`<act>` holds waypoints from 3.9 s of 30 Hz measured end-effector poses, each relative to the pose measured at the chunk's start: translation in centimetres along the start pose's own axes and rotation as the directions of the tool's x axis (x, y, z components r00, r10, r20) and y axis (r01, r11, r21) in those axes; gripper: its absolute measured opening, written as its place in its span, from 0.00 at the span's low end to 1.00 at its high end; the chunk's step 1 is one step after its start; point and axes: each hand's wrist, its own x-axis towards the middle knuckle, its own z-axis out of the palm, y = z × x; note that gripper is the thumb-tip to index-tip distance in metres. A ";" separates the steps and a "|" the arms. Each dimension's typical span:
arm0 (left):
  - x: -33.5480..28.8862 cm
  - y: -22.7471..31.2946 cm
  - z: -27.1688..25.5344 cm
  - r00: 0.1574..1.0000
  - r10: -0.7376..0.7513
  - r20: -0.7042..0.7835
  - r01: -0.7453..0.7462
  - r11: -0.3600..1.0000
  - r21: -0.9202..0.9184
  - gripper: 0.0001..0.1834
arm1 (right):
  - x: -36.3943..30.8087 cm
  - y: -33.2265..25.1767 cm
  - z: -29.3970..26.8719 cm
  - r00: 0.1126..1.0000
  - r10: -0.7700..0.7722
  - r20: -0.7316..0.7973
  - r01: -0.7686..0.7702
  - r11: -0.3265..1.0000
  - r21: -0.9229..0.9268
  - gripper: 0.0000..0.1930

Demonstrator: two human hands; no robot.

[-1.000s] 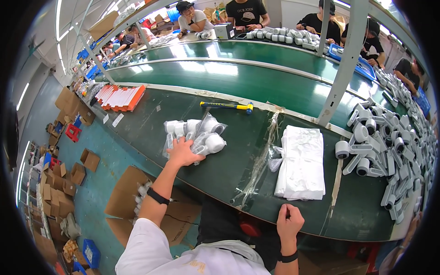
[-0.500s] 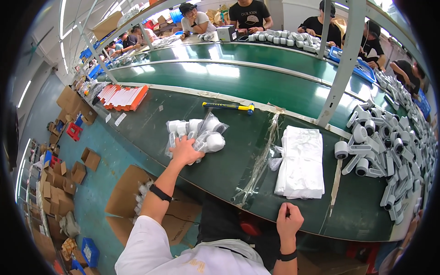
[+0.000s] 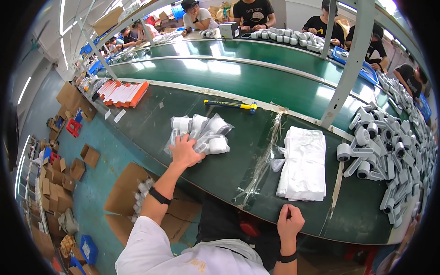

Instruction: The person packages handheld fans by picking them up from a pile, sliding each into a plastic bag, and placing the bagged fans into a cardboard box.

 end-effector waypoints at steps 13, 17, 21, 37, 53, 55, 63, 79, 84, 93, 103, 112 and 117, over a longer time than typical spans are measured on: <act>-0.9 -1.1 0.2 0.982 0.110 -0.152 -0.101 0.993 0.069 0.28 | -0.1 0.0 -0.1 0.999 0.039 0.019 -0.039 0.999 -0.015 0.05; -1.1 -1.6 0.0 0.969 0.139 -0.203 -0.129 0.990 0.062 0.29 | -0.1 0.3 0.0 0.999 0.037 0.018 -0.037 0.999 -0.021 0.04; -1.9 -2.9 -1.6 0.936 0.125 -0.328 -0.120 0.992 0.033 0.31 | -0.1 0.3 0.2 0.999 0.034 0.016 -0.034 0.999 -0.015 0.04; -20.0 -24.5 -3.0 0.670 -0.558 -0.491 0.621 0.782 -0.042 0.34 | -0.3 1.1 0.3 0.999 0.005 0.044 0.000 0.992 -0.124 0.08; -17.1 -32.8 14.5 0.258 -0.962 0.084 0.966 0.259 0.006 0.35 | -0.3 2.9 0.6 0.998 0.058 -0.017 -0.060 0.949 -0.310 0.12; -15.1 -33.1 16.0 0.225 -0.970 0.090 0.974 0.227 0.011 0.34 | 0.1 0.5 1.0 0.999 -0.001 -0.036 -0.013 0.927 -0.376 0.11; -10.6 -33.0 20.9 0.043 -0.966 0.253 0.999 0.044 0.000 0.36 | 0.6 -1.2 2.1 0.994 -0.103 -0.038 0.069 0.856 -0.512 0.14; -14.6 -35.4 16.9 0.312 -0.950 0.032 0.900 0.285 -0.330 0.34 | -1.0 1.9 1.4 0.998 0.047 -0.046 -0.059 0.946 -0.317 0.09; -11.3 -33.2 9.6 0.455 -0.821 -0.346 0.523 0.560 -0.643 0.23 | -0.8 0.7 1.4 0.999 0.015 -0.040 -0.024 0.968 -0.249 0.06; -7.1 -5.1 -2.2 0.841 -0.151 -0.519 -0.372 0.534 -0.759 0.12 | 0.4 -0.8 -1.0 0.979 0.176 0.102 -0.196 0.950 0.243 0.04; -6.9 5.8 6.6 0.897 0.296 -0.328 -0.441 0.650 -0.619 0.15 | 5.4 3.9 -16.4 0.921 0.239 -0.309 -0.265 0.963 -0.043 0.09; -6.1 6.4 6.9 0.933 0.229 -0.278 -0.360 0.607 -0.708 0.11 | 18.9 14.4 -20.8 0.969 0.070 -0.239 -0.239 0.523 -0.818 0.34; -6.1 6.9 6.5 0.928 0.227 -0.294 -0.371 0.627 -0.685 0.09 | 25.0 16.9 -22.3 0.879 0.476 -0.020 -0.294 0.507 -0.810 0.53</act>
